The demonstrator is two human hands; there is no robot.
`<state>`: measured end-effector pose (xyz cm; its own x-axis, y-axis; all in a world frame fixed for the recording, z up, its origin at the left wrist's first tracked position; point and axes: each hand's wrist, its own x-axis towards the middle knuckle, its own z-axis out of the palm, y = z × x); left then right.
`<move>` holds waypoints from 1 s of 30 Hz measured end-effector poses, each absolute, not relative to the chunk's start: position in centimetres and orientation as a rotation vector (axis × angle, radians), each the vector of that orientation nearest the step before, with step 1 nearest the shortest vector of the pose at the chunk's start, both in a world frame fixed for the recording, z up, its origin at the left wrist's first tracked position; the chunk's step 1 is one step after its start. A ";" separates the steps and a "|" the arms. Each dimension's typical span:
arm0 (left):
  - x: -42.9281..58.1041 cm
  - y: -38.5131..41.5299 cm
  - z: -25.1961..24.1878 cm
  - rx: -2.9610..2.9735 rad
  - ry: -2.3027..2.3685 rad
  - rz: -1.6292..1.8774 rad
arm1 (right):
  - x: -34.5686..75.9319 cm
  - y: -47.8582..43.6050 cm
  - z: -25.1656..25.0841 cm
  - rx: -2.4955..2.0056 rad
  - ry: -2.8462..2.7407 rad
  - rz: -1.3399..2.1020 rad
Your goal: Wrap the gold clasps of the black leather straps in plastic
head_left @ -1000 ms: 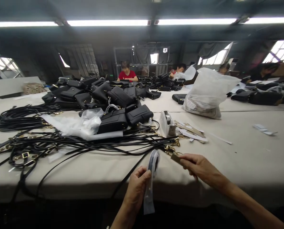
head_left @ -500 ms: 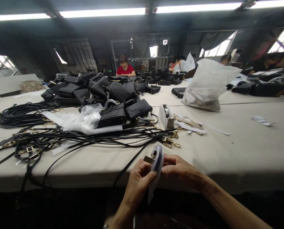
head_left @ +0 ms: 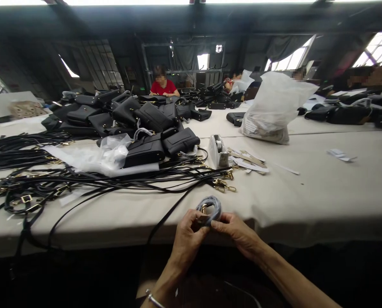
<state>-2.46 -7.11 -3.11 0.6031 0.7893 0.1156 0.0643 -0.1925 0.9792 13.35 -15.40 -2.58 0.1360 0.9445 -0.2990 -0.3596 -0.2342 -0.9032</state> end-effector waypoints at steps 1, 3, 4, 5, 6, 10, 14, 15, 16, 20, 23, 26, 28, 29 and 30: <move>-2.6 -7.0 -3.0 1.602 0.711 0.761 | 13.4 -15.4 -2.6 -1.184 -0.661 1.419; -2.9 -6.7 -2.9 1.467 0.702 0.736 | 13.4 -15.6 -2.6 -1.100 -0.629 1.448; -3.0 -6.5 -2.8 1.400 0.698 0.710 | 13.5 -15.7 -2.6 -1.061 -0.615 1.465; -3.1 -6.3 -2.8 1.348 0.693 0.678 | 13.5 -15.8 -2.6 -1.030 -0.603 1.488; -3.1 -6.1 -2.7 1.318 0.690 0.646 | 13.4 -15.9 -2.6 -1.013 -0.594 1.514; -3.2 -5.3 -2.7 1.328 0.691 0.573 | 12.7 -15.5 -2.6 -1.048 -0.613 1.506; -3.2 -5.2 -2.8 1.315 0.695 0.549 | 12.0 -14.5 -3.2 -1.132 -0.648 1.365; -3.2 -5.3 -2.7 1.311 0.694 0.543 | 11.8 -14.2 -3.5 -1.150 -0.648 1.331; -3.2 -5.5 -2.6 1.311 0.692 0.545 | 11.6 -14.0 -3.8 -1.163 -0.645 1.294; -3.1 -6.4 -2.0 1.436 0.799 0.685 | 10.5 -13.1 -4.7 -1.173 -0.636 1.157; -3.6 -6.8 -1.4 1.521 0.877 0.750 | 9.9 -12.9 -4.4 -1.194 -0.653 1.093; -4.6 -6.7 -0.7 1.366 0.727 0.635 | 9.9 -13.0 -3.6 -1.229 -0.691 1.084; -5.1 -6.5 -0.2 1.233 0.678 0.569 | 10.0 -13.1 -3.0 -1.242 -0.720 1.099; -5.3 -6.4 0.0 1.198 0.693 0.560 | 10.1 -13.1 -2.8 -1.247 -0.736 1.107; -5.4 -6.3 0.1 1.191 0.720 0.567 | 10.1 -13.1 -2.6 -1.251 -0.754 1.111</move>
<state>-5.37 -6.35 0.10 0.6537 0.7301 -0.1991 -0.0224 0.2816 0.9593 10.07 -13.09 -2.61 0.3250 0.9375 -0.1245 -0.2311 -0.0489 -0.9717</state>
